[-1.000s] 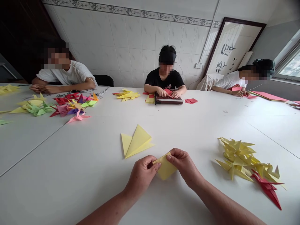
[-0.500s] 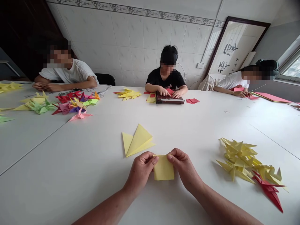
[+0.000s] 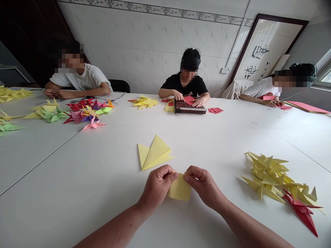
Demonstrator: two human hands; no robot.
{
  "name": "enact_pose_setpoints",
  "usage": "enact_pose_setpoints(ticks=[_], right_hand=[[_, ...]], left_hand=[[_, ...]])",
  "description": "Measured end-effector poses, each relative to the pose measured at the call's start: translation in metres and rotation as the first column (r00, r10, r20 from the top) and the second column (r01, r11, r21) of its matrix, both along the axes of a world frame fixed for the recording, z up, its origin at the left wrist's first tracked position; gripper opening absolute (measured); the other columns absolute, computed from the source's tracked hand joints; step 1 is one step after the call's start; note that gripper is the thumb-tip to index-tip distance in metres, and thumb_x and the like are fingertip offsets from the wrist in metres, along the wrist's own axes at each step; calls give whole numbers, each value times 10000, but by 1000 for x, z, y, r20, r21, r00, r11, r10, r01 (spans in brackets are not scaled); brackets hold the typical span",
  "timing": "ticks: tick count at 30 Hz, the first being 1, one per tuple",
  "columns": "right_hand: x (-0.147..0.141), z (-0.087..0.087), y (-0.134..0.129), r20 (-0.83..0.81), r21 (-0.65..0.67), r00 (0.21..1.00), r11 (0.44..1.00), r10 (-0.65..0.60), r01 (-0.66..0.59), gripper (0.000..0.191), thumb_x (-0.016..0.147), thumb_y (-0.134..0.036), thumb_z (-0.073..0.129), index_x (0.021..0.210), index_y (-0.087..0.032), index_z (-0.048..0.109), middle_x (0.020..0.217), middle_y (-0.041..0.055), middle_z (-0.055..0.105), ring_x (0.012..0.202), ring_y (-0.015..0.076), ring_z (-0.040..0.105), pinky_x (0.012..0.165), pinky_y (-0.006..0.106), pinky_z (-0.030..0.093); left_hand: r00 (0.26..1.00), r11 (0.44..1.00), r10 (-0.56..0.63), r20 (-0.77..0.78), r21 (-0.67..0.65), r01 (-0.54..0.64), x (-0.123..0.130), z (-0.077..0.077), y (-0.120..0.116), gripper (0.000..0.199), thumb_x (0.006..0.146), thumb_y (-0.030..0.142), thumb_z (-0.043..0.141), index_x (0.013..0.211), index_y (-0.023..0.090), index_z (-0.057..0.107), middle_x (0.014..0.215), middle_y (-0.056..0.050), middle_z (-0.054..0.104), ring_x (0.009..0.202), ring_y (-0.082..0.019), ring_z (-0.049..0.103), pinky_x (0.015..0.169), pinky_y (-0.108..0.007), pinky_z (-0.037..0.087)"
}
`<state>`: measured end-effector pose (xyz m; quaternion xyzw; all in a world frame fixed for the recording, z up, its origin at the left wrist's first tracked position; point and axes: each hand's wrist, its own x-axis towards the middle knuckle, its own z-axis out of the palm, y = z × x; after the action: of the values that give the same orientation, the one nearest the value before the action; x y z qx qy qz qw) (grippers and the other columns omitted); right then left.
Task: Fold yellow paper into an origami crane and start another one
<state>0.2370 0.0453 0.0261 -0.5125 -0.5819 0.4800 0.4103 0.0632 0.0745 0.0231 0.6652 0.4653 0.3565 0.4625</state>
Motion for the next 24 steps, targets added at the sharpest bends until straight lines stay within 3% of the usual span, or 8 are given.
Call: enact_pose_setpoints(ticks=[5, 10, 13, 17, 24], right_hand=[[3, -6, 1, -86, 3, 995, 998, -56, 57, 267, 839, -362, 551, 649, -189, 482, 617, -40, 428, 608, 108, 355, 557, 237, 291], [5, 4, 0, 100, -7, 995, 1000, -7, 8, 137, 824, -286, 557, 720, -201, 529, 688, -28, 517, 647, 119, 425, 554, 231, 313], [1, 10, 0, 121, 33, 993, 999, 1, -5, 44, 791, -256, 597, 783, -212, 594, 771, -11, 584, 741, 144, 497, 610, 238, 366], [-4, 7, -2, 24, 31, 1000, 999, -15, 14, 184, 814, -280, 573, 653, -192, 572, 685, -13, 554, 663, 128, 475, 593, 243, 363], [-2, -2, 3, -285, -28, 951, 993, -119, 116, 257, 798, -388, 625, 665, -191, 529, 613, -36, 480, 590, 111, 419, 563, 240, 341]], left_hand=[[1000, 998, -17, -5, -55, 16, 1, -2, 1, 307, 823, 399, 529, 628, 186, 425, 589, 53, 384, 566, -95, 338, 512, -197, 292], [996, 999, -48, -79, 21, 50, 2, -3, 0, 335, 839, 354, 500, 586, 184, 359, 571, 48, 343, 558, -92, 306, 500, -206, 260], [985, 992, -95, -143, 70, 106, 5, -4, -2, 367, 838, 377, 517, 569, 179, 365, 566, 43, 359, 560, -93, 318, 493, -209, 254], [975, 985, -99, -199, 121, 125, 8, -5, -5, 378, 851, 385, 508, 564, 175, 378, 555, 42, 364, 548, -89, 324, 481, -209, 248], [977, 968, -79, -200, 220, 123, -1, -8, 7, 258, 849, 270, 475, 608, 179, 453, 578, 32, 468, 558, -95, 415, 513, -206, 334]])
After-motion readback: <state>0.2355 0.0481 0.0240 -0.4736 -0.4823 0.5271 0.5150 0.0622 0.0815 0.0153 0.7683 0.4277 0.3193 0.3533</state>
